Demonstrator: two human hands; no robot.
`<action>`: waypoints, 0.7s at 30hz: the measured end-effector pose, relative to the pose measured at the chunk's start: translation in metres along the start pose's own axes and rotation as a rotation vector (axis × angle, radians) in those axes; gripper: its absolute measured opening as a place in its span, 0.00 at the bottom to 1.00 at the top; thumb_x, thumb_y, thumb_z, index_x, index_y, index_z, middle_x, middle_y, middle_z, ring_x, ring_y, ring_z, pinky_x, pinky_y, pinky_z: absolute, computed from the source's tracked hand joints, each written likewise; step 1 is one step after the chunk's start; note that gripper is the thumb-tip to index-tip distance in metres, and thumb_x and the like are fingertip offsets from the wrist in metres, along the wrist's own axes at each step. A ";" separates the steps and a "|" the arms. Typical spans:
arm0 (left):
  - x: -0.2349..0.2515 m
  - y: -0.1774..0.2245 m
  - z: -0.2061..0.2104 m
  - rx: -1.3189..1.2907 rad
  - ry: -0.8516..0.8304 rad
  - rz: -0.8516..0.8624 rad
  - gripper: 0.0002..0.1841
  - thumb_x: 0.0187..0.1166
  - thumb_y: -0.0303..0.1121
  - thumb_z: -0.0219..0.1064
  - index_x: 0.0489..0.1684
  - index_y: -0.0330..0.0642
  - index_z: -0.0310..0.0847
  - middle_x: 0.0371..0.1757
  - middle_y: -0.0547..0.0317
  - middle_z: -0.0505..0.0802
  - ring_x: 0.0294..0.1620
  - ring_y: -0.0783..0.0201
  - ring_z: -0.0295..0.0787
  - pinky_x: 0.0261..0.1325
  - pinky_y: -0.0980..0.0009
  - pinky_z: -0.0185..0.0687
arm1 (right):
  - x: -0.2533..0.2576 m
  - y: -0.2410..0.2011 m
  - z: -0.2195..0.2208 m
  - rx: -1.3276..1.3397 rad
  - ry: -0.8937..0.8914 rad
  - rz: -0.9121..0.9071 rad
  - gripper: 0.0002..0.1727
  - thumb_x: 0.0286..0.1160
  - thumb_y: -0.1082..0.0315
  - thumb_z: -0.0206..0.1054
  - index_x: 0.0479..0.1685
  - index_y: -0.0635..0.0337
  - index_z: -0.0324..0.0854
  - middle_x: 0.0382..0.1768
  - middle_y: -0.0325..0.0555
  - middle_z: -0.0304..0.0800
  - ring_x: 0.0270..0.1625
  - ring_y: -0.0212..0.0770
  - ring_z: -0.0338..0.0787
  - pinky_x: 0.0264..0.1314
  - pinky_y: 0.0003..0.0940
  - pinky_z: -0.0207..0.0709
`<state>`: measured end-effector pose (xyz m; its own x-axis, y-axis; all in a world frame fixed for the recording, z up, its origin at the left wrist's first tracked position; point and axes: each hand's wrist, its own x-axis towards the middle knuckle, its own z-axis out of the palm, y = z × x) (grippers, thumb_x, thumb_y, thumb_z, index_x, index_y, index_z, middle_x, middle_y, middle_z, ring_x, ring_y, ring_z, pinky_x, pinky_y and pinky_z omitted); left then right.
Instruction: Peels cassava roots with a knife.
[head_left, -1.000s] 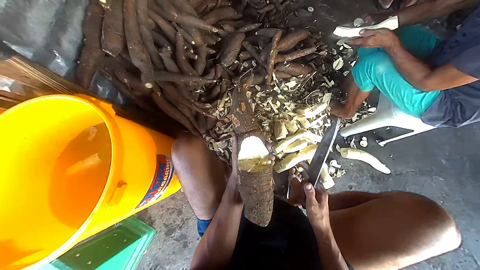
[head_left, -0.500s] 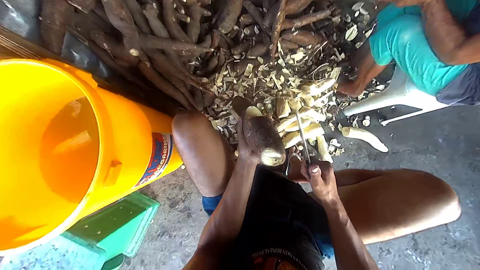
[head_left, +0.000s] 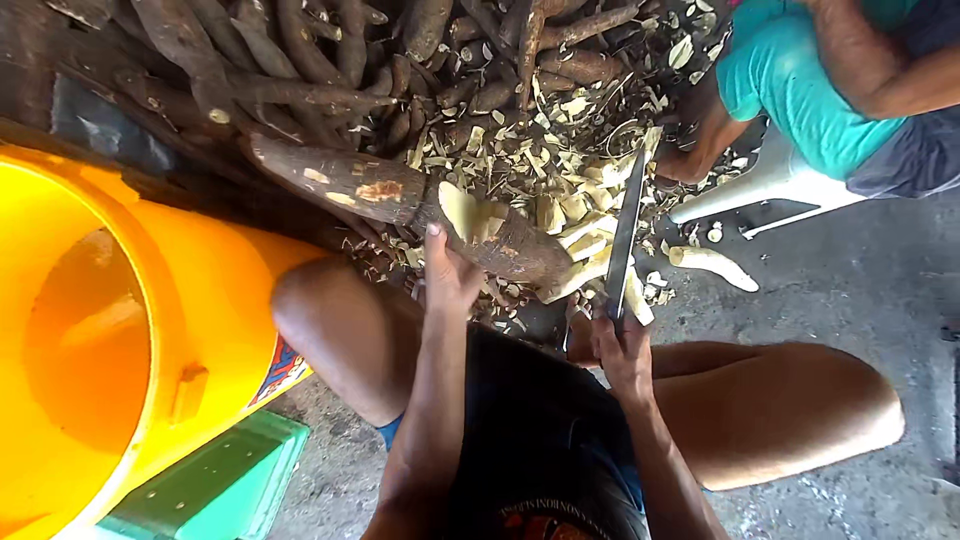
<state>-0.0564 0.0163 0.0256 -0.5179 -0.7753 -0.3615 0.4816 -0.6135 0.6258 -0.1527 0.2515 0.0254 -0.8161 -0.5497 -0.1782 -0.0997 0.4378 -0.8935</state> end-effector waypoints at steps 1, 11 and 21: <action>0.009 0.005 -0.004 0.064 0.016 0.033 0.40 0.67 0.64 0.74 0.78 0.58 0.66 0.67 0.60 0.87 0.67 0.59 0.85 0.67 0.52 0.85 | 0.000 0.001 0.005 0.008 -0.002 -0.004 0.17 0.85 0.58 0.55 0.49 0.65 0.80 0.19 0.33 0.77 0.17 0.29 0.77 0.20 0.29 0.77; 0.028 -0.038 -0.026 -0.135 0.193 0.166 0.39 0.74 0.48 0.76 0.84 0.52 0.60 0.76 0.48 0.80 0.76 0.47 0.79 0.74 0.38 0.77 | 0.007 -0.009 0.072 0.016 -0.189 0.120 0.19 0.89 0.55 0.55 0.57 0.63 0.79 0.23 0.37 0.75 0.20 0.33 0.76 0.25 0.33 0.77; 0.011 -0.050 -0.039 0.023 0.266 0.302 0.41 0.70 0.45 0.80 0.82 0.48 0.60 0.69 0.48 0.85 0.67 0.48 0.85 0.66 0.42 0.86 | 0.032 -0.080 0.023 0.527 0.454 -0.875 0.13 0.86 0.46 0.60 0.56 0.39 0.79 0.36 0.22 0.88 0.35 0.21 0.86 0.37 0.21 0.82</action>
